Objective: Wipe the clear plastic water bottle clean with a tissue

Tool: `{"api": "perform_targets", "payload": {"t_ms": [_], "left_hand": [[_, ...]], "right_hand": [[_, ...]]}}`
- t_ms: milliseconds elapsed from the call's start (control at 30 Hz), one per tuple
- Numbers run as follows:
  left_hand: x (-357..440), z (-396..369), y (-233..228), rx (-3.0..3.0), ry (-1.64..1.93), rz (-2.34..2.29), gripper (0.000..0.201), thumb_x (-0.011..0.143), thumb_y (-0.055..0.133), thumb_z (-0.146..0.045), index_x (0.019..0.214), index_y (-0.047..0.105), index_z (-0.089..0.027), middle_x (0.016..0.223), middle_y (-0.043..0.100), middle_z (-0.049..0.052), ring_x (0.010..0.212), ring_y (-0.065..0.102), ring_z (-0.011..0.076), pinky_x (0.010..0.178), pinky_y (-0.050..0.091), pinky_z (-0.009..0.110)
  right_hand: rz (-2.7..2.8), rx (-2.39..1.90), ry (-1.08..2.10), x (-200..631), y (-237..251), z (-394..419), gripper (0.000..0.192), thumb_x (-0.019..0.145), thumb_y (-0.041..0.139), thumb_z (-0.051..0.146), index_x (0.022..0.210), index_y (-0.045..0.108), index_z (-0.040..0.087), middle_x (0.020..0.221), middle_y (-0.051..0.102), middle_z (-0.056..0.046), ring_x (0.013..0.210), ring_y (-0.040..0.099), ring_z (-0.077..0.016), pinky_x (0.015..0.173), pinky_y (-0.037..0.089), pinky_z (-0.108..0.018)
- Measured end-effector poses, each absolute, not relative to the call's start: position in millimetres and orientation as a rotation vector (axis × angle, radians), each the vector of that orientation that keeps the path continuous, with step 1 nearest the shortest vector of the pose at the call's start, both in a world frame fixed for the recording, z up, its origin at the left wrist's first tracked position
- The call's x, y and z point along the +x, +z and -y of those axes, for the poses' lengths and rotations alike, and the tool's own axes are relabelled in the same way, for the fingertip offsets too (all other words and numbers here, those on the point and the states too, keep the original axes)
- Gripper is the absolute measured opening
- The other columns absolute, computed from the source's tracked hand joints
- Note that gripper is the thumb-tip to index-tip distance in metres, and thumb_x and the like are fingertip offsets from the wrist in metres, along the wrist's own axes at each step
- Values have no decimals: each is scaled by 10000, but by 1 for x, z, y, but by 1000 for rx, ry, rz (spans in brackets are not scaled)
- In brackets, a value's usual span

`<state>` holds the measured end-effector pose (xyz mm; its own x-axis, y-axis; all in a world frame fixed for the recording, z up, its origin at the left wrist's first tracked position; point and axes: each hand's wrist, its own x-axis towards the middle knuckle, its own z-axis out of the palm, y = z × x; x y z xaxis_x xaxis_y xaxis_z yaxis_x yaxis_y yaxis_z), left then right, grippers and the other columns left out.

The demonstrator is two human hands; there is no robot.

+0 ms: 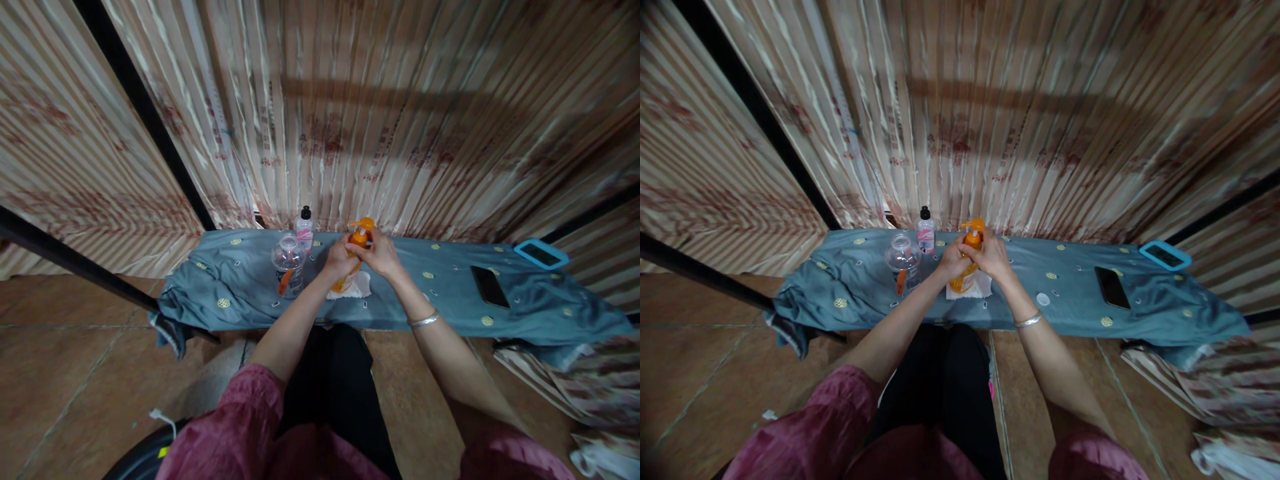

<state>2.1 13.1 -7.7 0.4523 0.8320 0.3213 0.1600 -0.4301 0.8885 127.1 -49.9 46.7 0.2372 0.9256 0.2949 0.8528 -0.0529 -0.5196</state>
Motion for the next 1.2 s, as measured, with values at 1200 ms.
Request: {"api": "perform_targets", "payload": {"t_ms": [1200], "left_hand": [[2, -9, -4, 1795, 1032, -866, 468, 718, 810, -79, 1152, 699, -212, 1179, 796, 66, 1123, 748, 269, 1062, 587, 433]], "right_hand": [[1590, -1861, 180, 125, 42, 53, 354, 1023, 747, 429, 1276, 692, 189, 1238, 724, -78, 1060, 729, -242, 932, 619, -466]]}}
